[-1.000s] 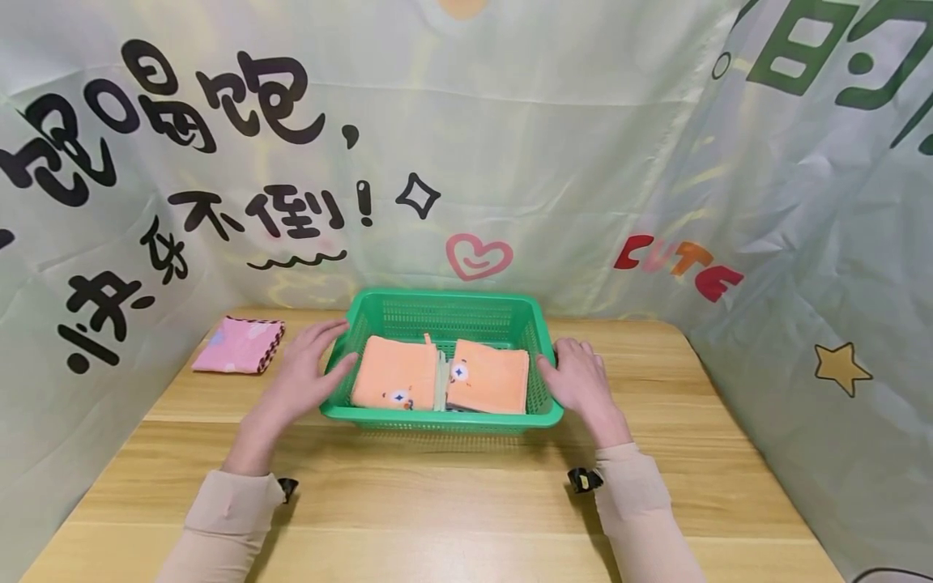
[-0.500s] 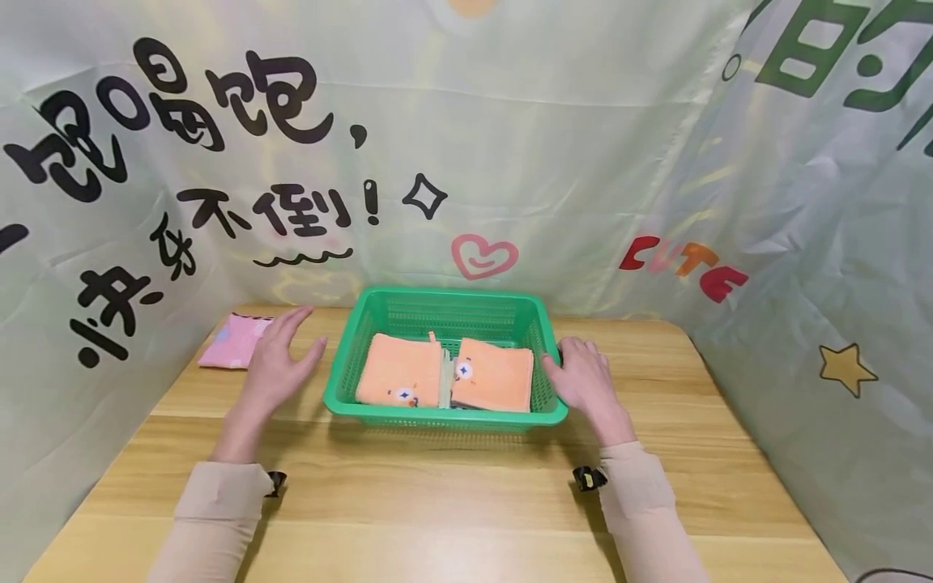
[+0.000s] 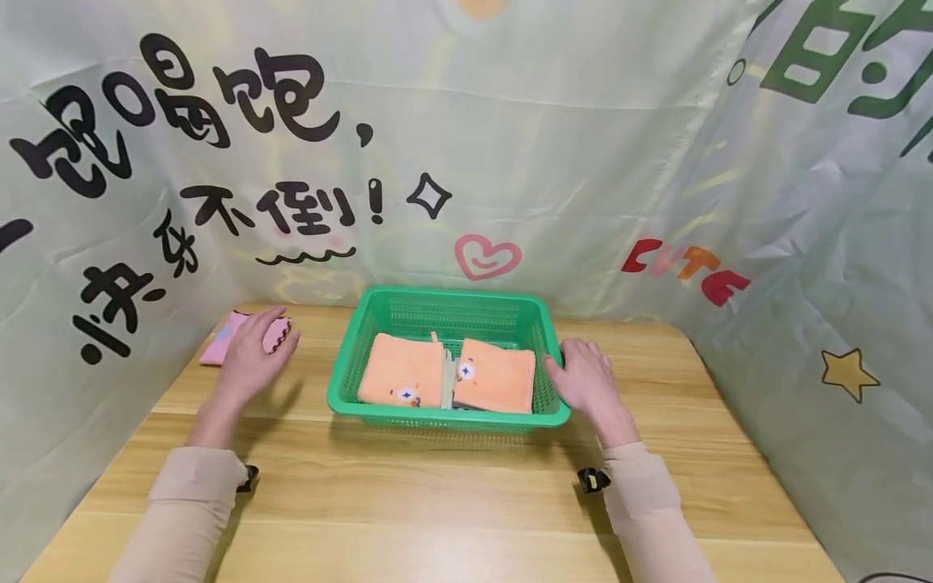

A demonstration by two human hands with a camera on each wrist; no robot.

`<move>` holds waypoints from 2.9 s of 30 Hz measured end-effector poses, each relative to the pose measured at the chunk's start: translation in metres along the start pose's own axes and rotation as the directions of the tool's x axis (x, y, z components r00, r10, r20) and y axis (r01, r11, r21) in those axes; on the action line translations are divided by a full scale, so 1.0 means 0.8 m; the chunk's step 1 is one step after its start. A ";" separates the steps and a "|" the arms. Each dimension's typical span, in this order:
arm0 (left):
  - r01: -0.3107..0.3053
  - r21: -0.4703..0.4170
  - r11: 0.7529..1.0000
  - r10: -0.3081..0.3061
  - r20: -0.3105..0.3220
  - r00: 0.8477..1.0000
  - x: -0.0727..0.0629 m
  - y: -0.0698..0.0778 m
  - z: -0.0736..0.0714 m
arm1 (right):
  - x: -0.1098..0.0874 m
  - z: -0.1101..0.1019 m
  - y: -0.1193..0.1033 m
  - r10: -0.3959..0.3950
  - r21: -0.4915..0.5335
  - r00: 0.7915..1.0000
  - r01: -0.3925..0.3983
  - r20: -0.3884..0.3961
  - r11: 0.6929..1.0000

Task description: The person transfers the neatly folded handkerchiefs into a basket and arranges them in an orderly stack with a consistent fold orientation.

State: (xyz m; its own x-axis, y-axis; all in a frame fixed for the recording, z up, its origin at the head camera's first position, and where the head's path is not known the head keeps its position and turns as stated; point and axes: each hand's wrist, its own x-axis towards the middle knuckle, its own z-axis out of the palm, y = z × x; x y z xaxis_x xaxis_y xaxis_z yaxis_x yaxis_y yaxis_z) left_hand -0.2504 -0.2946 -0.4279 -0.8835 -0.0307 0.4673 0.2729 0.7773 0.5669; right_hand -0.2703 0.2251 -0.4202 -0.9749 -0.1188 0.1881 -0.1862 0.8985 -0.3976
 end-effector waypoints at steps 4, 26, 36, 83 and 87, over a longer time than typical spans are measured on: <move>0.030 -0.010 0.999 -0.030 0.017 0.999 0.002 -0.018 -0.006 | 0.001 0.001 0.001 -0.003 -0.008 1.000 0.003 -0.003 1.000; 0.206 0.071 0.976 -0.216 0.188 0.958 0.015 -0.099 -0.036 | 0.000 0.001 0.001 0.003 -0.027 1.000 -0.003 0.012 1.000; 0.193 0.091 0.977 -0.208 0.217 0.954 0.022 -0.121 -0.038 | -0.001 0.000 0.000 0.001 -0.026 1.000 -0.001 0.001 1.000; 0.290 0.261 0.921 -0.362 0.293 0.885 0.006 -0.152 -0.038 | -0.002 0.002 0.000 0.007 -0.021 1.000 -0.007 -0.003 1.000; 0.280 0.250 0.927 -0.347 0.290 0.892 0.007 -0.149 -0.038 | -0.002 0.001 0.000 0.006 -0.020 1.000 -0.006 -0.003 1.000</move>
State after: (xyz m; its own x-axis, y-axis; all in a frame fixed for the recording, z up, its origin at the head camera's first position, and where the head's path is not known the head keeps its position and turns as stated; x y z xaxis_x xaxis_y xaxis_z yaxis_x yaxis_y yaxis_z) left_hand -0.2765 -0.4063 -0.4724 -0.9931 -0.1149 0.0226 -0.0895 0.8690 0.4867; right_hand -0.2688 0.2245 -0.4214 -0.9756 -0.1126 0.1882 -0.1782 0.9073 -0.3808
